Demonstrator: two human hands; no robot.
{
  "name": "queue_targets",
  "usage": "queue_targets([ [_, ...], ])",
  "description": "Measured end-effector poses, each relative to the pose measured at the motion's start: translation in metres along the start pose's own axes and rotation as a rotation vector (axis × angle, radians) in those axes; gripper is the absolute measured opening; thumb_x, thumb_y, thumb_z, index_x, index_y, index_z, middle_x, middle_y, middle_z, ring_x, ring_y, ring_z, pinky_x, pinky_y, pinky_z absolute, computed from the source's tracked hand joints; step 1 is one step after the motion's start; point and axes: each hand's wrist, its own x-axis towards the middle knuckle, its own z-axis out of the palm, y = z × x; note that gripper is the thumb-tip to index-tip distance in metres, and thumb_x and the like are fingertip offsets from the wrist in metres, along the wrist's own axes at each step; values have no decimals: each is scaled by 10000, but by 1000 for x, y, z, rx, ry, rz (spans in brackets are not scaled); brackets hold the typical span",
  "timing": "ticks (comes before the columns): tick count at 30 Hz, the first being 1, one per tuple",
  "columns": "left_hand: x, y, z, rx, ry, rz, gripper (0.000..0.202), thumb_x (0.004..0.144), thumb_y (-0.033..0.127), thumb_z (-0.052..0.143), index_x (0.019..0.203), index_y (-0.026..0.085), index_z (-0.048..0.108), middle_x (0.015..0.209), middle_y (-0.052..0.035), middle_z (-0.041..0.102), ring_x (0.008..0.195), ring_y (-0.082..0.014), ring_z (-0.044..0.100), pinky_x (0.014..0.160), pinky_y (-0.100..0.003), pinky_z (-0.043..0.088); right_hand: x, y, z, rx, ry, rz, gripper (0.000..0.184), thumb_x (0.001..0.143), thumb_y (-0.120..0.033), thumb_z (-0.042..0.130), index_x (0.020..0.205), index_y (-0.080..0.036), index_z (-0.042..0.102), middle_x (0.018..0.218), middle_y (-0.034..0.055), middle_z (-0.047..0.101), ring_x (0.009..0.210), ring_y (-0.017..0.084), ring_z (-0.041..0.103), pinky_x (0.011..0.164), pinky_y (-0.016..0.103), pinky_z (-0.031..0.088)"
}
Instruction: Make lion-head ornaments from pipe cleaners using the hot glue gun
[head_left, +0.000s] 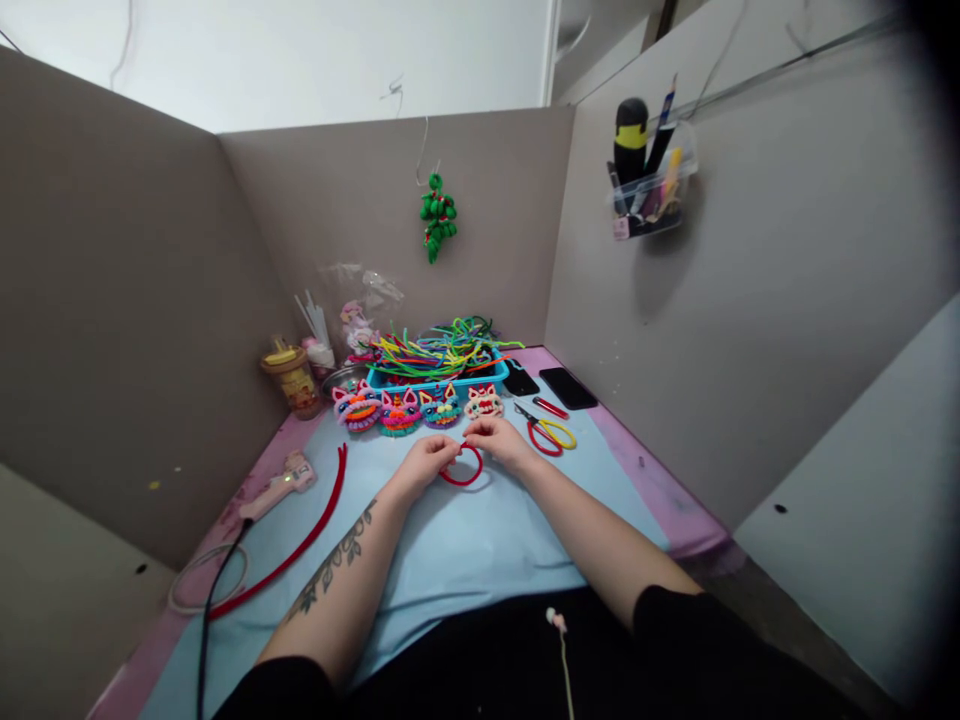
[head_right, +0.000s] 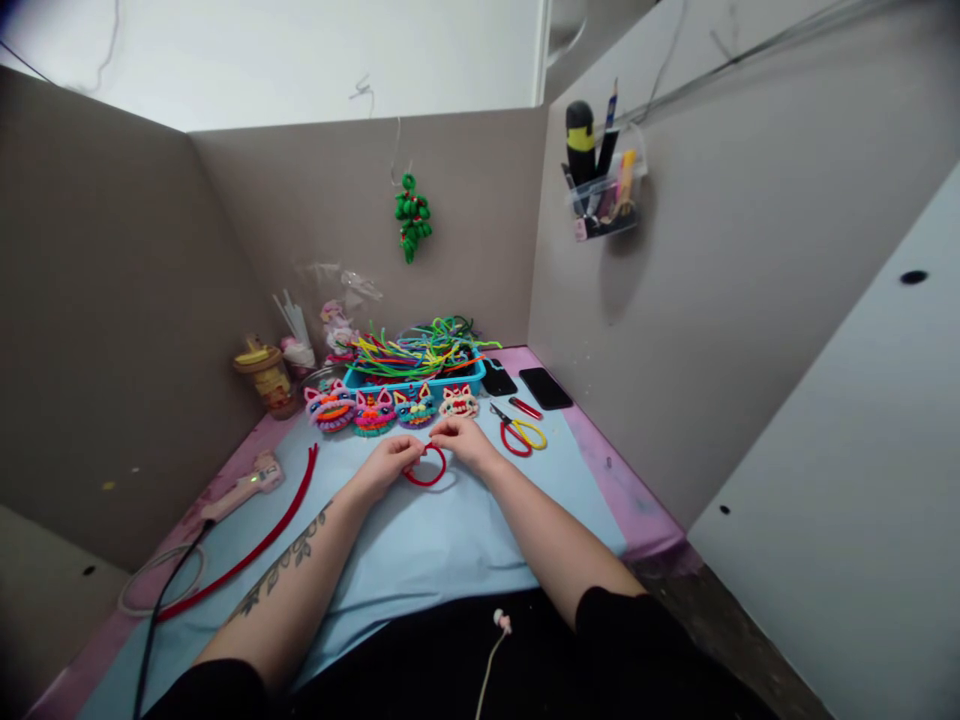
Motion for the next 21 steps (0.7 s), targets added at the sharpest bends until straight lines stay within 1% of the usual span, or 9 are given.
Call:
queue_targets([
  [5,0,-2,2,202,25,22,204,682,323,565,654,125,608,523,31,501,473,-80,380,479,-214,281,1,0,2,15,48,-21,201,563,-227,714,720,-156,610,635,-28,579,592,105,505,610,255,402],
  [7,1,-4,3,298,78,58,188,683,303,551,623,130,594,518,26,506,487,-88,392,490,-218,288,0,-1,3,10,55,-49,229,570,-223,713,758,-163,598,638,-34,562,586,103,499,598,253,400],
  [9,3,-6,4,345,158,92,192,693,307,545,627,134,597,530,20,522,511,-99,417,507,-222,303,-1,-2,5,41,65,-81,321,580,-221,715,867,-181,577,664,-38,557,609,109,516,620,259,413],
  [12,4,-5,4,286,242,120,243,727,358,533,636,140,591,535,16,527,518,-106,437,517,-226,323,-2,-1,8,122,73,-97,564,560,-208,739,1062,-222,482,751,-34,568,713,131,560,686,276,436],
  [14,4,-3,4,207,261,123,271,740,393,529,647,145,583,541,16,528,508,-105,444,509,-224,336,-1,2,10,148,53,-54,647,545,-209,752,1109,-226,436,779,-26,577,735,138,570,694,283,439],
  [16,3,0,5,148,266,126,277,741,411,536,673,147,586,564,12,545,509,-107,461,503,-222,350,-1,5,12,169,55,9,653,554,-225,748,1120,-211,421,758,-21,590,695,134,570,673,284,437],
  [19,1,3,7,126,287,143,282,739,422,550,697,147,594,588,7,562,518,-108,480,503,-217,361,-1,5,12,210,116,78,690,563,-236,743,1162,-210,401,757,-19,612,631,121,561,617,265,420],
  [20,1,4,8,129,291,150,283,739,423,552,701,146,597,590,6,563,520,-107,481,505,-217,362,-2,4,12,218,113,89,674,562,-236,743,1154,-210,422,760,-18,616,619,116,557,600,255,411],
  [21,0,4,8,133,290,155,281,739,420,554,704,145,599,592,5,565,522,-107,482,508,-217,364,-2,3,12,220,84,91,620,565,-239,742,1119,-203,467,749,-19,616,607,111,551,588,248,403],
])
